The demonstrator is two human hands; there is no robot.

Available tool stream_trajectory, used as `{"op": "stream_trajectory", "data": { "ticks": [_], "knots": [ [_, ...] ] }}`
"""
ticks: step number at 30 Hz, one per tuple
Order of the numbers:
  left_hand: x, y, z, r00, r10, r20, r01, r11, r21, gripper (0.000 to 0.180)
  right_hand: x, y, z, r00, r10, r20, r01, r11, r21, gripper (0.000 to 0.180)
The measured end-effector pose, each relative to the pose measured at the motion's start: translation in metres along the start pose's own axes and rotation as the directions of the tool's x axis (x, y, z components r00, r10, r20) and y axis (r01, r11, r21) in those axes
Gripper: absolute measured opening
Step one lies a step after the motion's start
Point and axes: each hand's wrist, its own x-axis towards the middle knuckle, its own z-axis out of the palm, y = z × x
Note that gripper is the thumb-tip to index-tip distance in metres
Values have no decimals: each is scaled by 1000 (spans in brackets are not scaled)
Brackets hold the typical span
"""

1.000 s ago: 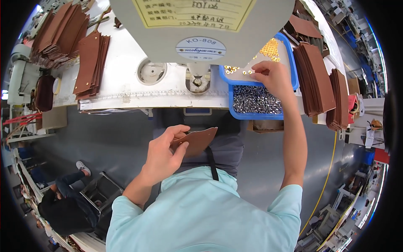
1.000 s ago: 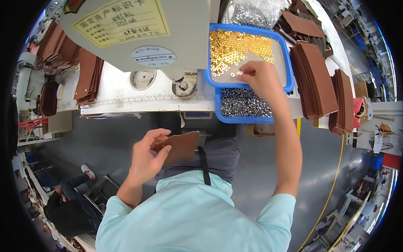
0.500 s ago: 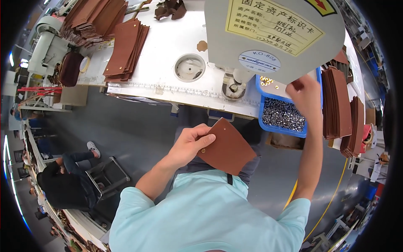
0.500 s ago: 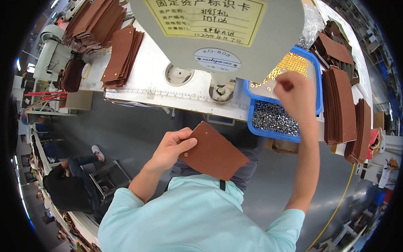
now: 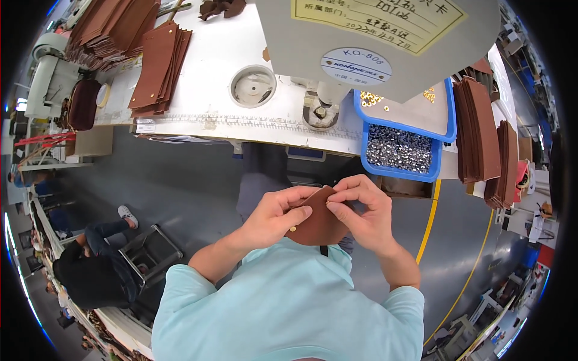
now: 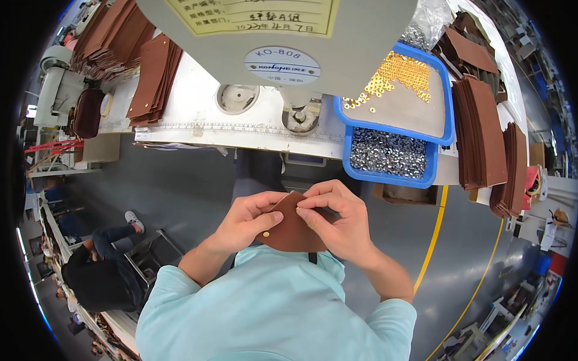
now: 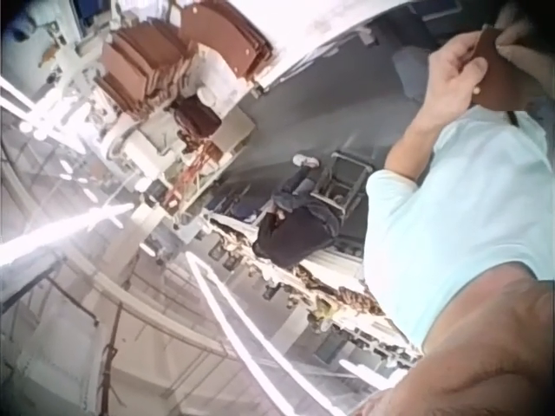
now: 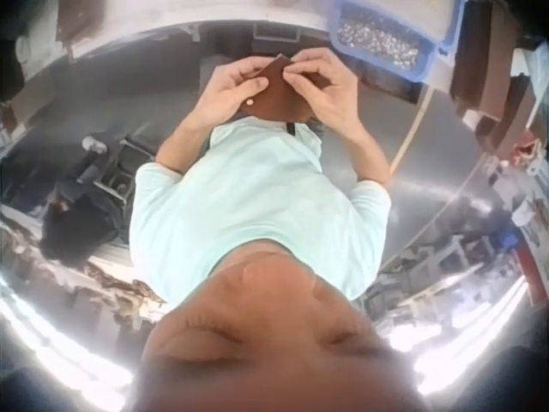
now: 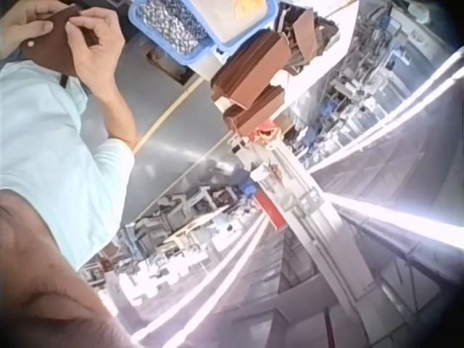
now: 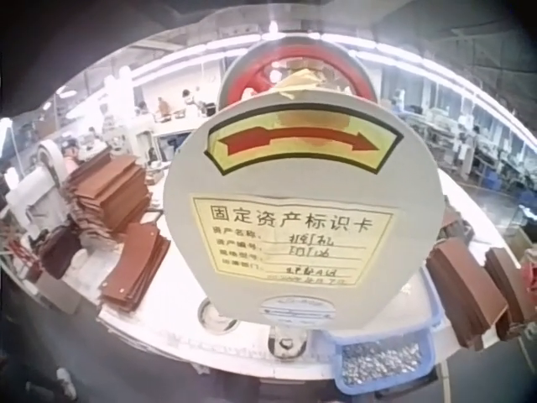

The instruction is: Attaching metal snap fasteners to leather pieces using a specialized press machine.

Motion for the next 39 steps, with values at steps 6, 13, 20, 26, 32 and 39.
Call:
{"op": "stream_trajectory", "data": {
  "ticks": [6, 13, 20, 26, 32, 39],
  "knots": [
    [-4, -2, 5, 973, 232, -8, -213, 909, 359, 33, -7, 0, 5, 998, -59, -22, 54, 982, -180, 14],
    [-4, -1, -2, 918, 389, 70, -322, 634, 703, 20, 16, -3, -34, 941, -196, 277, 261, 940, -221, 15],
    [-2, -12, -1, 597, 727, 339, -667, 215, 713, 18, 59, 34, -100, 990, -136, -28, 46, 510, -859, 21],
    [-2, -15, -3, 463, 797, 389, -730, 93, 677, 19, 58, 49, -100, 988, -154, -30, 39, 423, -905, 12],
    [-1, -9, 0, 429, 797, 425, -734, 33, 678, 14, 53, 44, -102, 926, -371, -68, 110, 440, -891, 10],
    [0, -9, -2, 420, 771, 479, -761, 12, 649, 12, 8, -22, -47, 966, 38, 256, -23, 998, -61, 10]
  ]
}}
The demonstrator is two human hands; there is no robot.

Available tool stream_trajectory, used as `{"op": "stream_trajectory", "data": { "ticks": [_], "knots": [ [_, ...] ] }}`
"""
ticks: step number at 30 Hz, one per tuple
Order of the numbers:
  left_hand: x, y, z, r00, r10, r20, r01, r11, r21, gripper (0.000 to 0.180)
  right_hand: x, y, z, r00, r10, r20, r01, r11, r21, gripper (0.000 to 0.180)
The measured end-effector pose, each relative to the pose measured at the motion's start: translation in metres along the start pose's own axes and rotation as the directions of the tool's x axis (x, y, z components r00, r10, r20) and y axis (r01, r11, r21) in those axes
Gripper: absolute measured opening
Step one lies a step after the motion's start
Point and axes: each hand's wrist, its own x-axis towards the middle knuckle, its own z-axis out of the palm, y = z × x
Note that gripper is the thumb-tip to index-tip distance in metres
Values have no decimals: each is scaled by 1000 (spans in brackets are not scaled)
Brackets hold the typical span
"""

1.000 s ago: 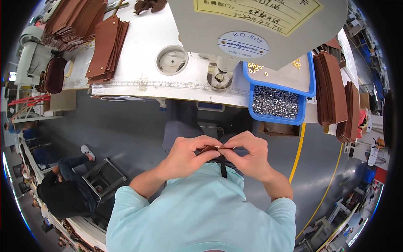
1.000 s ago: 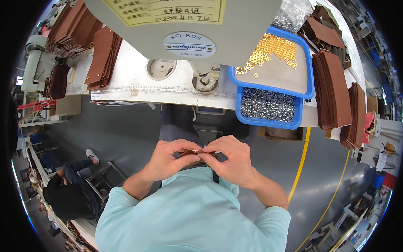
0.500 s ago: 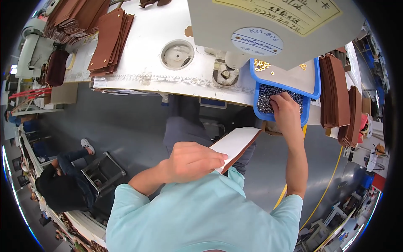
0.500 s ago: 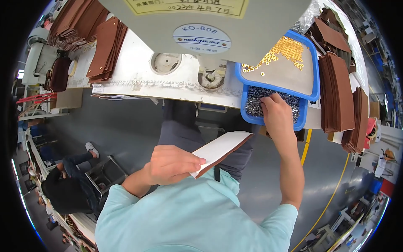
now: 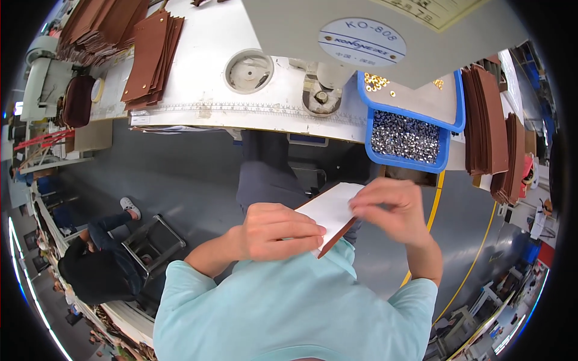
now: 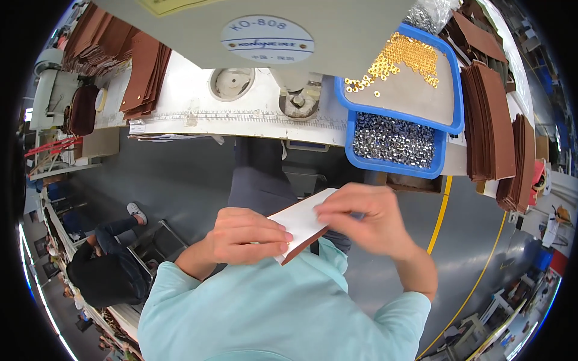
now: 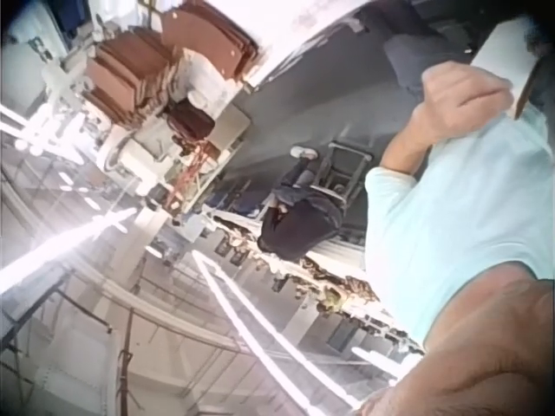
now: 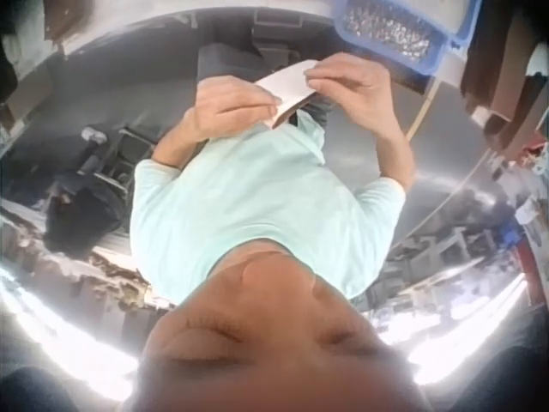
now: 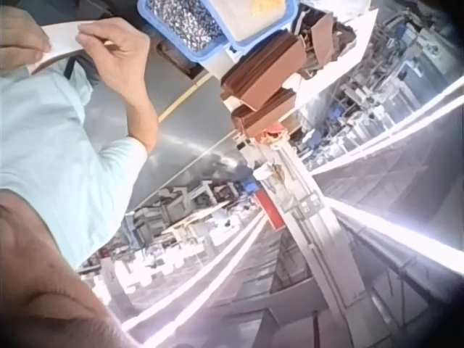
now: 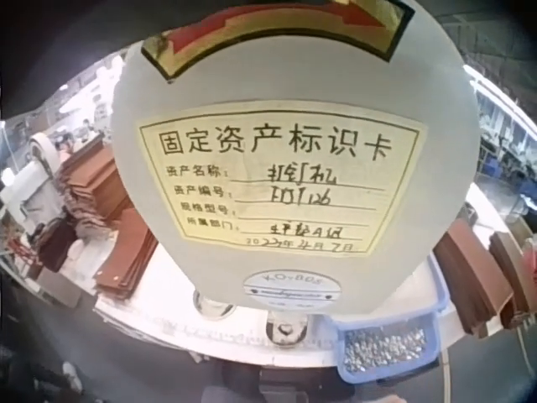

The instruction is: Attaching metal snap fasteners to leather pieces using a specialized press machine.

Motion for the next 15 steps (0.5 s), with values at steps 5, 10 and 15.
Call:
{"op": "stream_trajectory", "data": {
  "ticks": [5, 10, 15],
  "knots": [
    [-6, 3, 3, 1000, -11, -12, 12, 1000, 8, 14, -4, 9, 16, 956, 196, 219, -241, 948, 206, 12],
    [-9, 4, 2, 1000, -17, 14, 16, 1000, 8, 18, -8, 18, 24, 945, 229, 235, -299, 895, 331, 11],
    [-13, 3, 2, 1000, 6, 29, -6, 1000, 13, 18, -9, 17, 22, 855, 287, 432, -464, 796, 389, 11]
  ]
}}
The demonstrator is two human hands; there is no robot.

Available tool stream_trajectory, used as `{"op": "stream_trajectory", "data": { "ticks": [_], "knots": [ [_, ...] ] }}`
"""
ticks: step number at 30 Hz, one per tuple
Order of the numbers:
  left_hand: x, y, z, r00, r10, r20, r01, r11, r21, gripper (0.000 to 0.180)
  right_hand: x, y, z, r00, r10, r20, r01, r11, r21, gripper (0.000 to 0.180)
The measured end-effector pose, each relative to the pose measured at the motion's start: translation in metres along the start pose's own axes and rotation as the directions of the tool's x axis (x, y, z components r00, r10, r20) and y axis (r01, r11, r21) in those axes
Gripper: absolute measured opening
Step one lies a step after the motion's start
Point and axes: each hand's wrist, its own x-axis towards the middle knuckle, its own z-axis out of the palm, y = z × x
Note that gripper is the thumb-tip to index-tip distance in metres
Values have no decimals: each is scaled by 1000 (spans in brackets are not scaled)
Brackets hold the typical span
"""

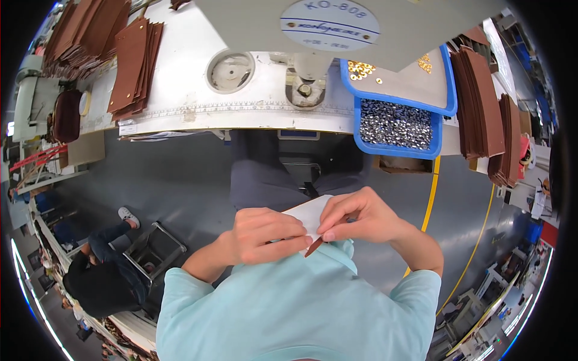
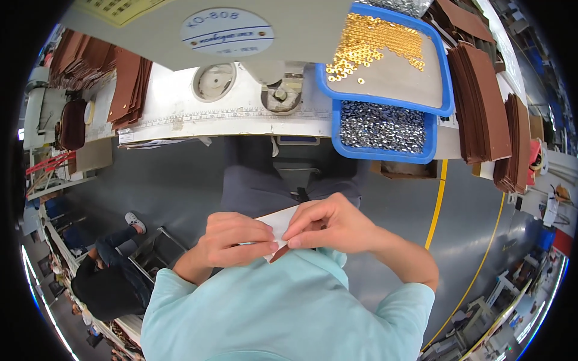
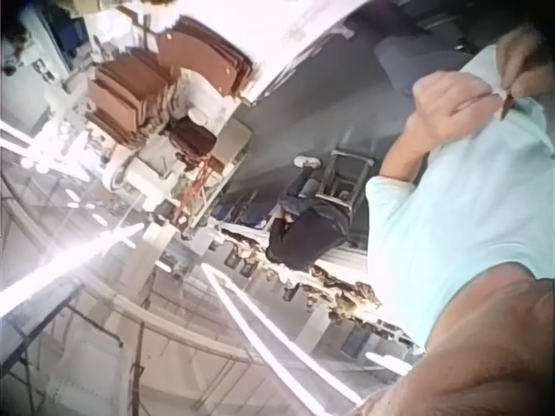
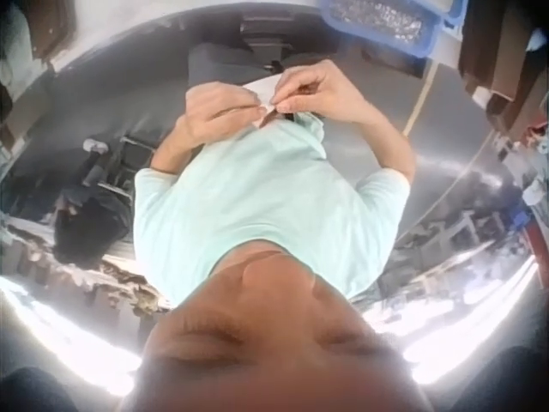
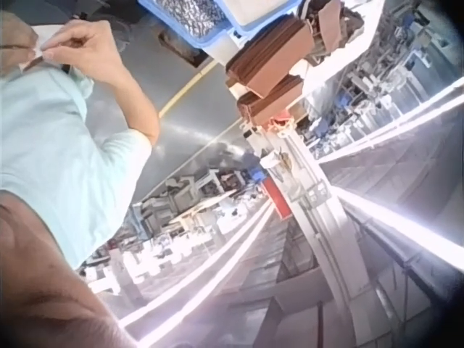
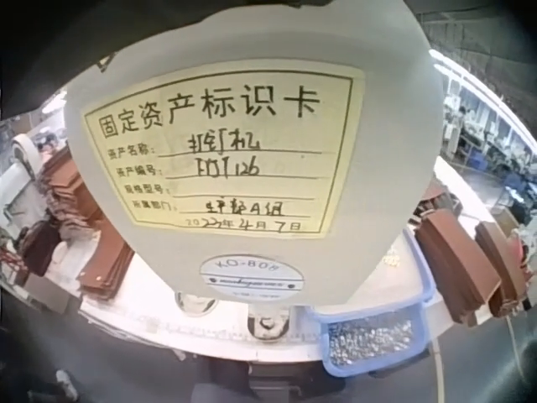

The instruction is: Attaching metal snap fasteners to leather pieces using a specialized press machine.

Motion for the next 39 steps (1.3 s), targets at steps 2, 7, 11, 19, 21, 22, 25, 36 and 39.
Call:
{"op": "stream_trajectory", "data": {
  "ticks": [2, 7, 11, 19, 21, 22, 25, 36, 39],
  "knots": [
    [3, 2, -1, 1000, 3, 4, -3, 1000, 16, 21, 4, 5, 7, 999, 33, 39, -36, 995, 94, 12],
    [-1, 0, 1, 999, 46, 27, -47, 998, 28, 19, 10, 15, 12, 988, 108, 110, -133, 958, 254, 11],
    [0, 0, 1, 996, 85, 23, -86, 994, 64, 19, 17, 10, 10, 944, 326, 54, -330, 920, 213, 11],
    [-1, -3, 0, 995, 101, 12, -101, 990, 102, 14, 18, 11, 7, 962, 263, 77, -274, 921, 276, 13],
    [0, -3, 0, 994, 104, 19, -105, 989, 102, 14, 20, 11, 8, 957, 277, 82, -289, 913, 287, 14],
    [0, -3, 1, 994, 112, 14, -113, 987, 112, 14, 21, 11, 8, 957, 277, 83, -289, 913, 288, 14],
    [0, -3, 2, 993, 116, 13, -116, 987, 114, 14, 22, 11, 6, 946, 314, 80, -324, 912, 251, 14],
    [-1, -2, -5, 997, -2, 76, -5, 996, 84, 15, 12, 22, 28, 981, -145, -132, 119, 975, -189, 12],
    [-2, -3, -3, 996, -36, 79, 30, 997, 73, 17, 11, 27, 35, 938, -293, -187, 191, 884, -427, 12]
  ]
}}
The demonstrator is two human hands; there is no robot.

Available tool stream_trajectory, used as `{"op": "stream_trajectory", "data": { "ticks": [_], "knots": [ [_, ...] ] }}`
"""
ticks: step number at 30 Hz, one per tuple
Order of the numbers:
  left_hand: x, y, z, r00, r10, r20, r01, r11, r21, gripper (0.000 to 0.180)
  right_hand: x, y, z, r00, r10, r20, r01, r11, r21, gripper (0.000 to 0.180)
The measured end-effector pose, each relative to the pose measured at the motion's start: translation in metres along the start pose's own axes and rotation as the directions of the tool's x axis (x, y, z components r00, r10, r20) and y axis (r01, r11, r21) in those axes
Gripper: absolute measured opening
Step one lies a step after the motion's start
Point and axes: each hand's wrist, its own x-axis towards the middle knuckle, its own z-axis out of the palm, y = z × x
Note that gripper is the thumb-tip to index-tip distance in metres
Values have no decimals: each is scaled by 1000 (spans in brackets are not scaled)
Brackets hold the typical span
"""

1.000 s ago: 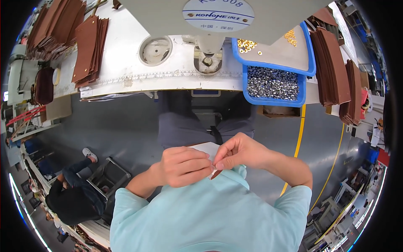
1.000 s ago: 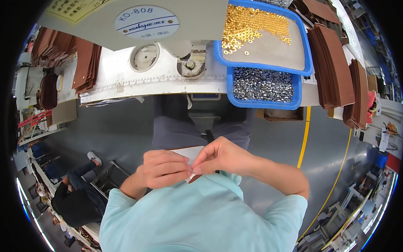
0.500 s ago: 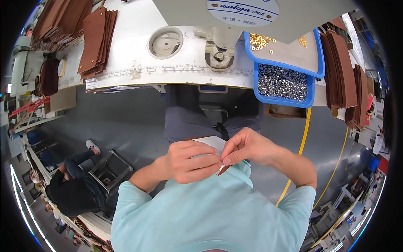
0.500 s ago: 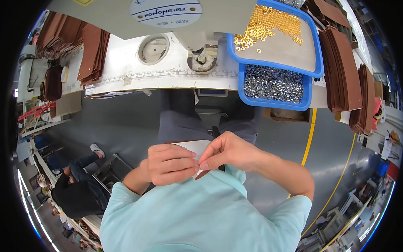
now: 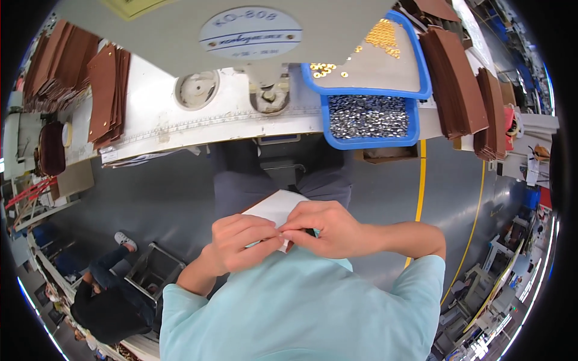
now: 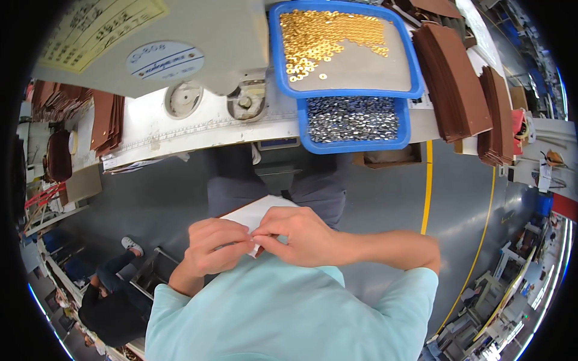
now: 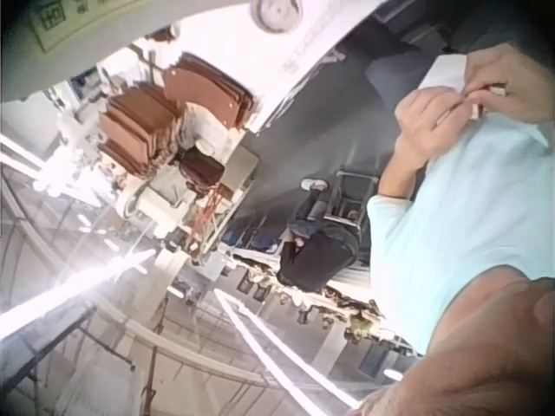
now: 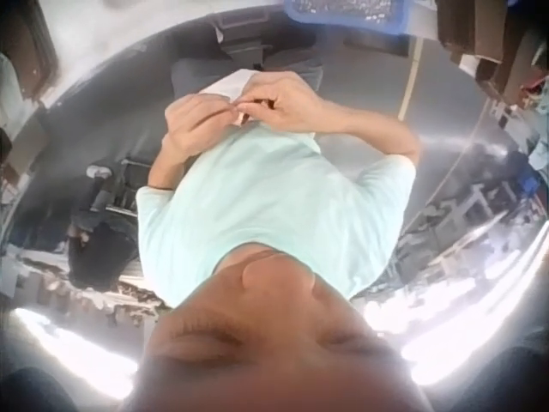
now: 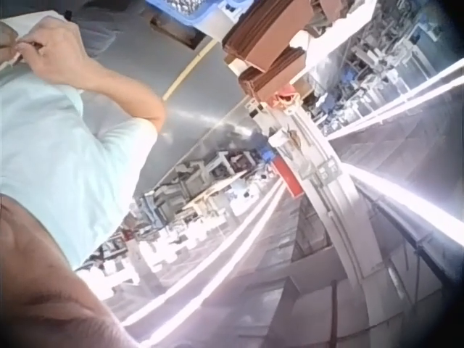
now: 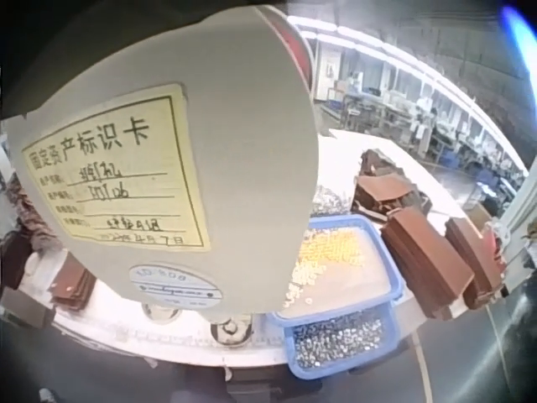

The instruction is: Attaching metal snap fasteners to leather pieces using a specialized press machine.

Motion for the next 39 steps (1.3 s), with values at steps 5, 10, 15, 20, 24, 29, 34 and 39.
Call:
{"op": "stream_trajectory", "data": {
  "ticks": [5, 10, 15, 20, 24, 29, 34, 39],
  "knots": [
    [-3, 1, 5, 986, -156, -50, 153, 986, -58, 24, 5, 3, 1, 942, -328, -71, 306, 927, -217, 11],
    [-1, 7, 4, 966, -256, -45, 249, 961, -123, 25, 6, 10, 1, 871, -480, -100, 435, 851, -295, 19],
    [-1, 9, 7, 967, -244, -73, 235, 965, -115, 28, 10, 24, 1, 818, -562, -121, 497, 798, -341, 28],
    [9, 10, 1, 944, -328, -25, 326, 942, -79, 30, 15, 27, -1, 763, -620, -182, 521, 758, -392, 23],
    [11, 7, 0, 906, -423, -5, 415, 891, -186, 33, 20, 25, 8, 719, -653, -238, 496, 722, -482, 23],
    [24, -8, 4, 835, -509, 207, 548, 803, -236, 49, 12, 29, 20, 640, -674, -369, 402, 703, -587, 21],
    [33, -21, 8, 875, -303, 378, 393, 901, -187, 51, -10, 28, 36, 592, -664, -456, 280, 701, -656, 19],
    [39, -26, 13, 877, -191, 442, 316, 920, -231, 52, -25, 30, 53, 548, -633, -547, 123, 708, -696, 25]
  ]
}}
